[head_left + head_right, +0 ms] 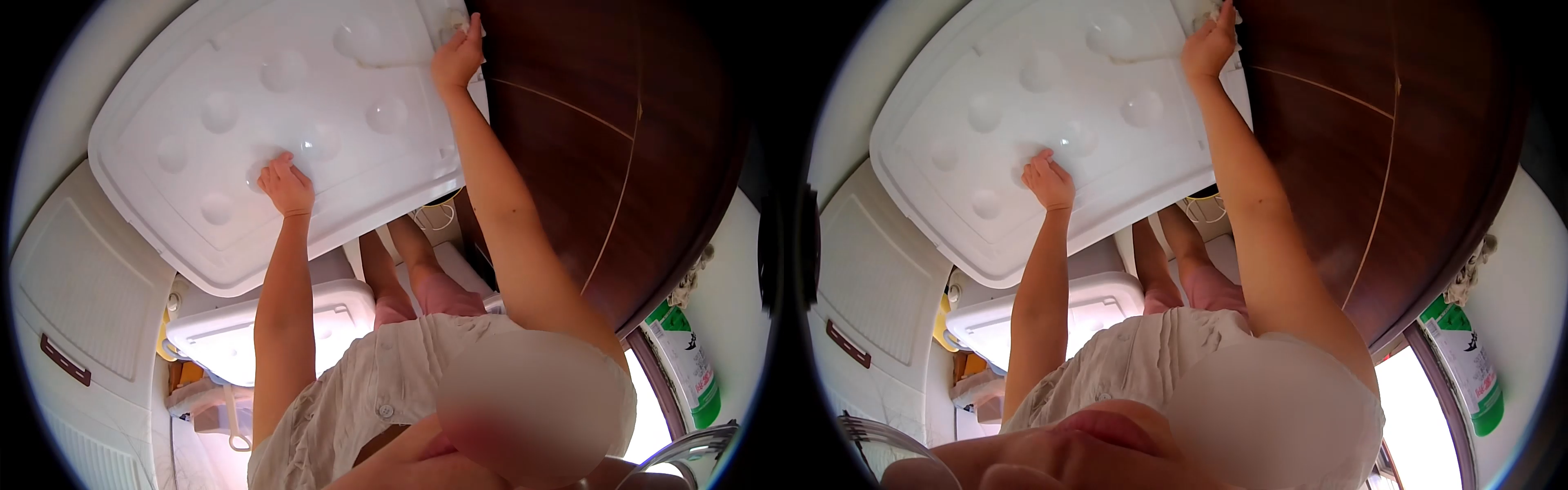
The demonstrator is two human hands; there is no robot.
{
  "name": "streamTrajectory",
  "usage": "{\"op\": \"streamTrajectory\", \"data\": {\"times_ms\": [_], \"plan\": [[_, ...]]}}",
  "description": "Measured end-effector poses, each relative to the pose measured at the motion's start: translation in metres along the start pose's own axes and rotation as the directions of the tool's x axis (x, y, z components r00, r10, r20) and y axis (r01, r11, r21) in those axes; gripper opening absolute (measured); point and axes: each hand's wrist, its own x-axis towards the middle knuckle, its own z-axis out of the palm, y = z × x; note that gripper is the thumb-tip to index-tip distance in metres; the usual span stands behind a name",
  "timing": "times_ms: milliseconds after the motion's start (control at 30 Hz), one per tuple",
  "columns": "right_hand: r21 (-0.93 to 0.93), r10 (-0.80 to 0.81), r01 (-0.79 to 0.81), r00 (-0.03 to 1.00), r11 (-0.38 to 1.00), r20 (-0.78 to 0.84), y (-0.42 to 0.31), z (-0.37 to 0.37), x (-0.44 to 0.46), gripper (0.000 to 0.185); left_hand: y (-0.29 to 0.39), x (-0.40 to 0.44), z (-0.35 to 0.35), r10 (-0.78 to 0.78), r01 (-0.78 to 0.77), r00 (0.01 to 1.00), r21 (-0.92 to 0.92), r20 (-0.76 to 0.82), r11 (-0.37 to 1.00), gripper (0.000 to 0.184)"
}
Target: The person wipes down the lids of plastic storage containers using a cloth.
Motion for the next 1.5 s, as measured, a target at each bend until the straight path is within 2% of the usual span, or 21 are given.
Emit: {"op": "streamTrajectory", "data": {"times_ms": [33, 100, 133, 200, 233, 267, 300, 400, 567, 633, 733, 867, 933, 1000, 1033, 1100, 1200, 1267, 1300, 1467, 1500], "plan": [[0.001, -0.001, 0.001, 1.0, 1.0, 0.001, 0.003, -0.002, 0.004, 0.043, 0.0, 0.0, 0.0, 0.014, -0.014, 1.0, -0.008, -0.009, 1.0, 0.025], [0.401, 0.198, -0.134, 0.973, 0.906, -0.123, 0.0, -0.014, 0.021, 0.042, -0.002, 0.001, 0.0, 0.016, -0.016, 1.0, -0.016, -0.024, 1.0, 0.026], [0.286, 0.083, -0.01, 0.966, 0.958, -0.244, -0.011, -0.023, 0.028, 0.04, -0.002, 0.001, 0.001, 0.03, -0.031, 0.999, -0.022, -0.033, 0.999, 0.026], [0.456, 0.05, -0.004, 0.995, 0.89, -0.088, -0.054, -0.034, 0.037, 0.04, -0.002, -0.004, 0.0, 0.036, -0.037, 0.999, -0.026, -0.032, 0.999, 0.027], [0.188, -0.228, 0.223, 0.974, 0.957, 0.006, -0.048, -0.032, 0.039, 0.041, -0.002, -0.003, -0.001, 0.021, -0.022, 1.0, -0.032, -0.015, 0.999, 0.027], [-0.059, -0.456, 0.47, 0.874, 0.881, 0.165, -0.035, -0.025, 0.045, 0.042, -0.002, -0.001, -0.001, 0.009, -0.009, 1.0, -0.038, -0.005, 0.999, 0.028], [-0.133, -0.394, 0.47, 0.838, 0.873, 0.377, 0.01, -0.008, 0.036, 0.048, -0.001, 0.001, 0.0, 0.009, -0.009, 1.0, -0.039, -0.016, 0.999, 0.028], [-0.365, -0.365, 0.499, 0.851, 0.786, 0.377, -0.01, -0.004, 0.022, 0.055, -0.002, -0.001, -0.002, -0.004, 0.004, 1.0, 0.003, 0.007, 1.0, 0.029], [-0.346, -0.377, 0.475, 0.872, 0.81, 0.313, -0.015, 0.026, 0.046, 0.059, -0.002, -0.003, -0.001, -0.013, 0.013, 1.0, -0.01, 0.026, 1.0, 0.031], [-0.353, -0.178, 0.299, 0.925, 0.886, 0.336, -0.005, 0.05, 0.072, 0.058, -0.002, -0.001, -0.001, -0.015, 0.016, 1.0, -0.016, 0.012, 1.0, 0.031], [-0.362, -0.08, 0.185, 0.955, 0.914, 0.287, -0.04, 0.072, 0.107, 0.055, 0.0, -0.001, -0.001, -0.01, 0.01, 1.0, -0.02, 0.015, 1.0, 0.032], [-0.466, -0.011, 0.181, 0.939, 0.866, 0.345, -0.09, 0.094, 0.123, 0.052, 0.0, -0.001, 0.001, -0.004, 0.005, 1.0, -0.008, 0.019, 1.0, 0.033], [-0.463, -0.35, 0.422, 0.906, 0.779, 0.236, -0.091, 0.119, 0.123, 0.048, -0.001, -0.002, 0.001, 0.0, 0.0, 1.0, -0.009, 0.021, 1.0, 0.033], [-0.33, -0.38, 0.619, 0.737, 0.713, 0.559, -0.105, 0.148, 0.13, 0.044, 0.0, -0.001, 0.001, 0.015, -0.015, 1.0, -0.01, 0.021, 1.0, 0.034], [-0.146, -0.602, 0.699, 0.688, 0.7, 0.406, -0.105, 0.185, 0.109, 0.041, 0.001, 0.0, -0.001, 0.007, -0.007, 1.0, -0.01, 0.024, 1.0, 0.034], [-0.063, -0.553, 0.651, 0.688, 0.757, 0.469, -0.167, 0.186, 0.065, 0.042, 0.002, 0.001, -0.002, -0.004, 0.004, 1.0, 0.001, 0.022, 1.0, 0.034], [-0.024, -0.629, 0.668, 0.711, 0.744, 0.314, -0.195, 0.189, 0.043, 0.044, 0.001, 0.001, 0.0, 0.002, -0.002, 1.0, -0.001, 0.004, 1.0, 0.034], [0.125, -0.64, 0.712, 0.523, 0.691, 0.563, -0.192, 0.162, 0.058, 0.048, -0.001, 0.0, -0.001, 0.032, -0.033, 0.999, -0.015, -0.023, 0.999, 0.033], [0.149, -0.74, 0.79, 0.465, 0.594, 0.486, -0.175, 0.162, 0.067, 0.049, -0.002, -0.003, -0.005, 0.02, -0.02, 0.999, 0.001, -0.032, 1.0, 0.033], [-0.233, -0.695, 0.786, 0.615, 0.572, 0.372, -0.087, 0.096, 0.123, 0.041, -0.001, 0.0, -0.002, 0.005, -0.006, 1.0, -0.051, -0.015, 0.999, 0.03], [-0.245, -0.66, 0.796, 0.599, 0.554, 0.454, -0.062, 0.089, 0.136, 0.047, -0.001, 0.003, -0.002, -0.011, 0.01, 1.0, -0.055, -0.024, 0.998, 0.03]]}}
